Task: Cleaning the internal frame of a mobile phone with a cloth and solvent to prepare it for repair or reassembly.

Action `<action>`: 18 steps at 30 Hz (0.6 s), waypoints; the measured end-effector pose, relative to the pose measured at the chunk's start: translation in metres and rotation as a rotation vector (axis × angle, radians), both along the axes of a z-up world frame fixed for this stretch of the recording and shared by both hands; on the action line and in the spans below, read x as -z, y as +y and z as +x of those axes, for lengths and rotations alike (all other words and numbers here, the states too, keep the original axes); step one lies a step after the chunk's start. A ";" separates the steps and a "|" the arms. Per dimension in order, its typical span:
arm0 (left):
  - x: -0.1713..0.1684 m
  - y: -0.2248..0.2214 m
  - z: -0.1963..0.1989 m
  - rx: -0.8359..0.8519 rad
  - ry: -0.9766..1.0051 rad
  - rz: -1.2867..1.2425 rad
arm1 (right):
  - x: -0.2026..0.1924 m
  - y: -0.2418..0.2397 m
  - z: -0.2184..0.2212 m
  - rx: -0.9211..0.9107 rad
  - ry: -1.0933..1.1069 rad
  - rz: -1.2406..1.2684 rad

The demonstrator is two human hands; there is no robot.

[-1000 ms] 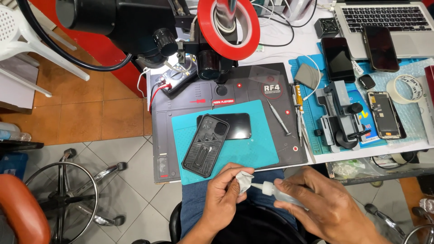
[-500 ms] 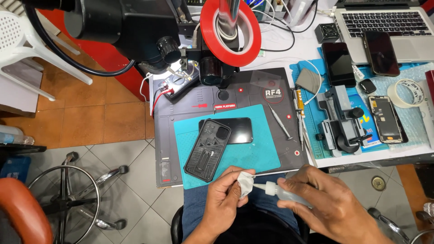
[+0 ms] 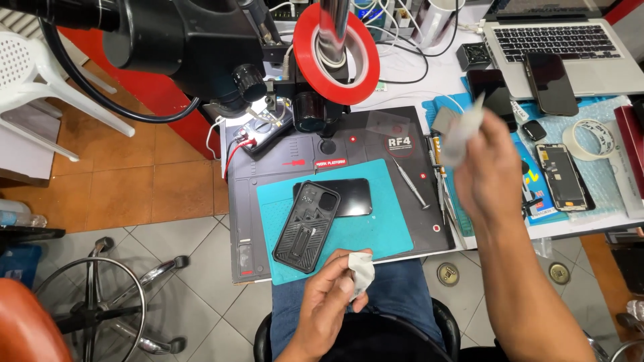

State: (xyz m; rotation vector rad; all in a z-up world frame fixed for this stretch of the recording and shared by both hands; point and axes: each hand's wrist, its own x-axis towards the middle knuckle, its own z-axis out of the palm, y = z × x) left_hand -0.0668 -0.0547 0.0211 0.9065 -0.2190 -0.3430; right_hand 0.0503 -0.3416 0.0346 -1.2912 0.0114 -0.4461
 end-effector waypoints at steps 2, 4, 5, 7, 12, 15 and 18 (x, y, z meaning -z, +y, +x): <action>0.004 0.001 -0.003 -0.011 -0.029 0.083 | 0.008 -0.014 0.058 0.122 -0.020 0.016; 0.004 0.002 -0.005 -0.024 -0.064 0.164 | 0.023 -0.031 0.116 0.243 -0.047 0.031; 0.003 0.003 -0.006 -0.027 -0.054 0.199 | 0.035 -0.041 0.146 0.378 -0.043 -0.064; 0.000 0.007 -0.008 -0.040 -0.045 0.232 | 0.062 -0.063 0.192 0.504 -0.042 -0.160; -0.004 0.018 -0.013 -0.110 0.065 0.341 | 0.126 -0.114 0.247 0.852 0.179 -0.894; 0.003 0.018 -0.010 -0.089 0.048 0.314 | 0.096 -0.099 0.235 0.690 0.450 -0.818; 0.000 0.013 -0.009 -0.131 0.008 0.247 | 0.080 -0.084 0.213 0.610 0.500 -0.645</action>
